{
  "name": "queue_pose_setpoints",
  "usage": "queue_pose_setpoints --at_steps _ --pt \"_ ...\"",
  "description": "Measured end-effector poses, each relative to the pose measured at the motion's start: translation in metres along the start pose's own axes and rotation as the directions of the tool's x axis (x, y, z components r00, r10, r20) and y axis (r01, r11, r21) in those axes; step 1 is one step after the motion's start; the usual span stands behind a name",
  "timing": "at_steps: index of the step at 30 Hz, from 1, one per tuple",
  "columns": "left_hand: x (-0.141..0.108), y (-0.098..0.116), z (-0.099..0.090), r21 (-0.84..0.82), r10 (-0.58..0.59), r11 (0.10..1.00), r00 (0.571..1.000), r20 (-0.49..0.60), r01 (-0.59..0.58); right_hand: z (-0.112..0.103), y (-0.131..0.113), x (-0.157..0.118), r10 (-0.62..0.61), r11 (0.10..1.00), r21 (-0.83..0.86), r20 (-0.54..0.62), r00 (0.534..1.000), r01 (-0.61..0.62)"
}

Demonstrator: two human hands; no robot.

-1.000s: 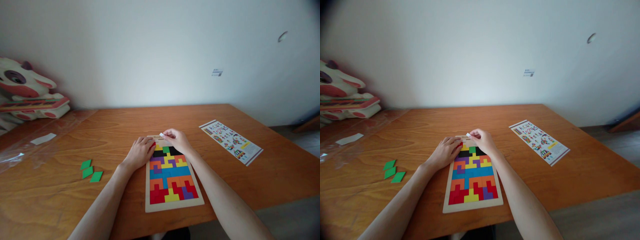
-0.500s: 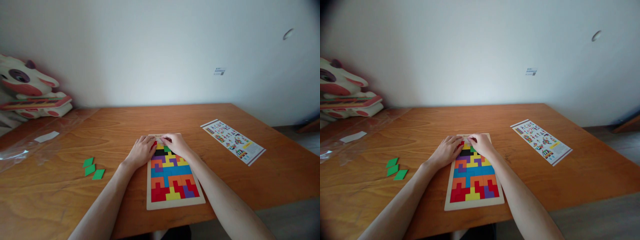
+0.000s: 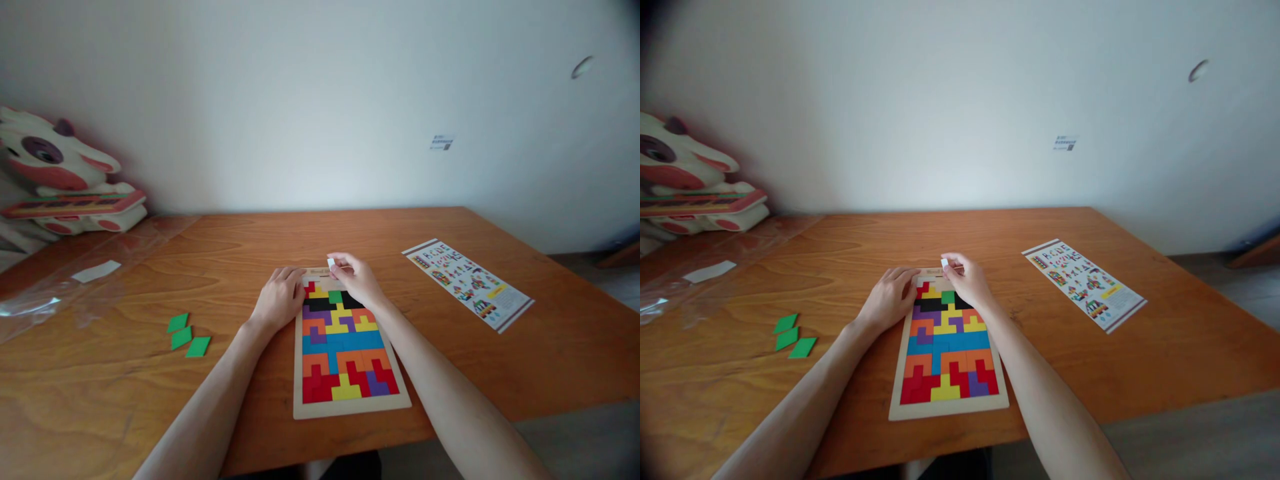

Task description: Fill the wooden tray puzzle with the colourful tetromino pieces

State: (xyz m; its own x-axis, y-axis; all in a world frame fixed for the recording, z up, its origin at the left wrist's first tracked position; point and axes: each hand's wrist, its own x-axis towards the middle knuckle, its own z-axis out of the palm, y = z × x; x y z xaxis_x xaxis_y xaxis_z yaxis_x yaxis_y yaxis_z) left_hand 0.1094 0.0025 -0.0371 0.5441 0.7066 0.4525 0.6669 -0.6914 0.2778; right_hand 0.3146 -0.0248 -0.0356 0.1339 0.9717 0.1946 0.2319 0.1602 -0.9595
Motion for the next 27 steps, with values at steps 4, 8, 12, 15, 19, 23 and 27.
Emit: queue_pose_setpoints --at_steps 4,8,12,15,19,23,27 --pt "0.0 0.0 0.001 -0.011 -0.009 1.0 1.0 -0.005 0.008 0.0 0.001 -0.001 -0.027 0.993 -0.114 -0.017 0.999 0.025" --pt "0.0 0.002 0.0 -0.036 0.02 0.999 1.0 0.009 -0.02 0.001 -0.003 -0.004 -0.128 0.951 -0.278 0.05 0.991 0.137" --pt "0.0 0.003 0.001 -0.051 0.059 0.997 0.998 0.001 -0.059 0.004 -0.001 -0.005 -0.141 0.934 -0.317 0.095 0.985 0.164" --pt "-0.001 0.004 0.001 -0.047 0.101 0.994 0.995 0.01 -0.101 0.007 0.004 -0.003 -0.088 0.956 -0.273 0.079 0.993 0.106" --pt "-0.001 0.007 -0.001 -0.042 0.16 0.986 0.987 0.025 -0.159 0.012 0.01 0.0 -0.079 0.954 -0.287 0.051 0.996 0.091" --pt "-0.002 0.009 -0.002 -0.031 0.177 0.984 0.984 0.028 -0.176 0.017 0.009 0.001 -0.105 0.944 -0.318 -0.034 0.994 0.089" --pt "-0.002 0.008 -0.003 -0.021 0.208 0.978 0.977 0.057 -0.207 0.019 0.003 -0.003 -0.137 0.91 -0.396 -0.011 0.99 0.122"
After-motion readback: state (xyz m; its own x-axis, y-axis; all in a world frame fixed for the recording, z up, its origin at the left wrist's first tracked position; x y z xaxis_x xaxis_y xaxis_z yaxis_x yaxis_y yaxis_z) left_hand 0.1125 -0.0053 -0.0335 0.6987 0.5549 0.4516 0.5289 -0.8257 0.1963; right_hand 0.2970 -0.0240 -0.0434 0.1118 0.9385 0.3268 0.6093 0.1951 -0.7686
